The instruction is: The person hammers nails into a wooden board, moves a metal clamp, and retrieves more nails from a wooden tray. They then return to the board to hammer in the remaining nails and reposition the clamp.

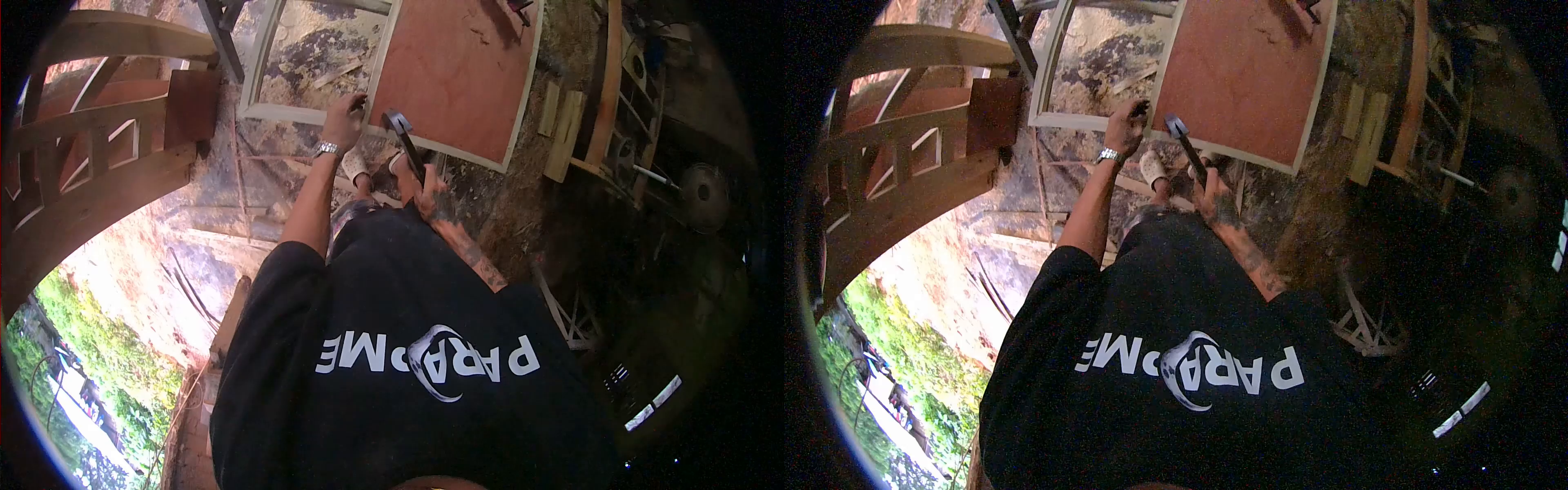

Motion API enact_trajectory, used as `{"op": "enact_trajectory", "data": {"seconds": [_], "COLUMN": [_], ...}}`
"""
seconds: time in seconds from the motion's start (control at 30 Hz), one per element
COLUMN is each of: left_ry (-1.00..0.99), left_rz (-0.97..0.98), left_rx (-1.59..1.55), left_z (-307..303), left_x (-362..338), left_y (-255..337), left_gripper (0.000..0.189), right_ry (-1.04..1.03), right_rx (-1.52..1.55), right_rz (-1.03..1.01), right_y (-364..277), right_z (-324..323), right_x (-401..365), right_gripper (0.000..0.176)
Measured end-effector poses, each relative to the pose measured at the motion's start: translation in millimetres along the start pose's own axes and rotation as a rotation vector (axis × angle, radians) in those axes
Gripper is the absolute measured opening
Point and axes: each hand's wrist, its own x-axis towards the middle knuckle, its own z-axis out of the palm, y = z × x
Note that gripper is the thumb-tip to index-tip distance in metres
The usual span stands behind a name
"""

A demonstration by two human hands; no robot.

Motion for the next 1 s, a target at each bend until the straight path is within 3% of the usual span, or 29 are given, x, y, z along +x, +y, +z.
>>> {"op": "enact_trajectory", "data": {"seconds": [0.03,0.17,0.3,0.33,0.43,0.47,0.53,0.63,0.67,0.77,0.87,0.93,1.0], "left_ry": [-0.003,0.003,-0.014,-0.026,-0.045,-0.049,-0.051,-0.303,-0.197,0.062,-0.137,-0.07,0.028], "left_rz": [-0.009,-0.106,-0.092,-0.071,-0.005,-0.014,-0.022,-0.386,-0.248,-0.149,-0.181,-0.014,0.067], "left_rx": [0.018,-0.026,0.061,0.087,0.192,0.166,0.131,0.206,0.294,0.42,0.223,0.294,0.405], "left_z": [0.8,1.4,6.5,10.4,14.8,18.1,19.7,0.4,10.3,37.7,87.6,125.8,146.9], "left_x": [5.1,2.9,6.8,8.1,10.5,10.6,21.2,53.4,59.4,115.6,187.7,236.7,269.1], "left_y": [-1.8,0.3,-6.2,-7.5,14.3,18.6,12.0,53.1,23.8,83.9,129.7,133.3,160.8], "left_gripper": [0.044,0.04,0.042,0.044,0.064,0.066,0.069,0.064,0.055,0.045,0.028,0.022,0.018], "right_ry": [0.107,0.335,-0.131,0.009,0.036,0.078,0.119,0.268,0.343,0.438,0.189,0.031,-0.039], "right_rx": [-0.006,0.003,0.001,0.062,0.127,0.16,0.052,0.021,0.032,0.029,0.075,0.271,0.231], "right_rz": [-0.138,-0.306,0.053,-0.088,-0.05,0.099,0.207,0.343,0.34,0.214,0.374,0.512,0.534], "right_y": [-5.8,16.2,38.0,42.3,44.7,41.5,69.4,123.6,144.8,201.6,203.4,185.9,168.7], "right_z": [-7.1,10.4,13.9,14.4,-16.4,-29.1,-55.1,-81.4,-86.8,-87.6,-113.1,-133.2,-154.1], "right_x": [0.3,-0.2,16.4,20.1,25.6,25.3,25.9,17.4,13.7,1.2,2.3,8.4,13.7], "right_gripper": [0.029,0.036,0.043,0.044,0.038,0.039,0.042,0.049,0.051,0.059,0.064,0.066,0.073]}}
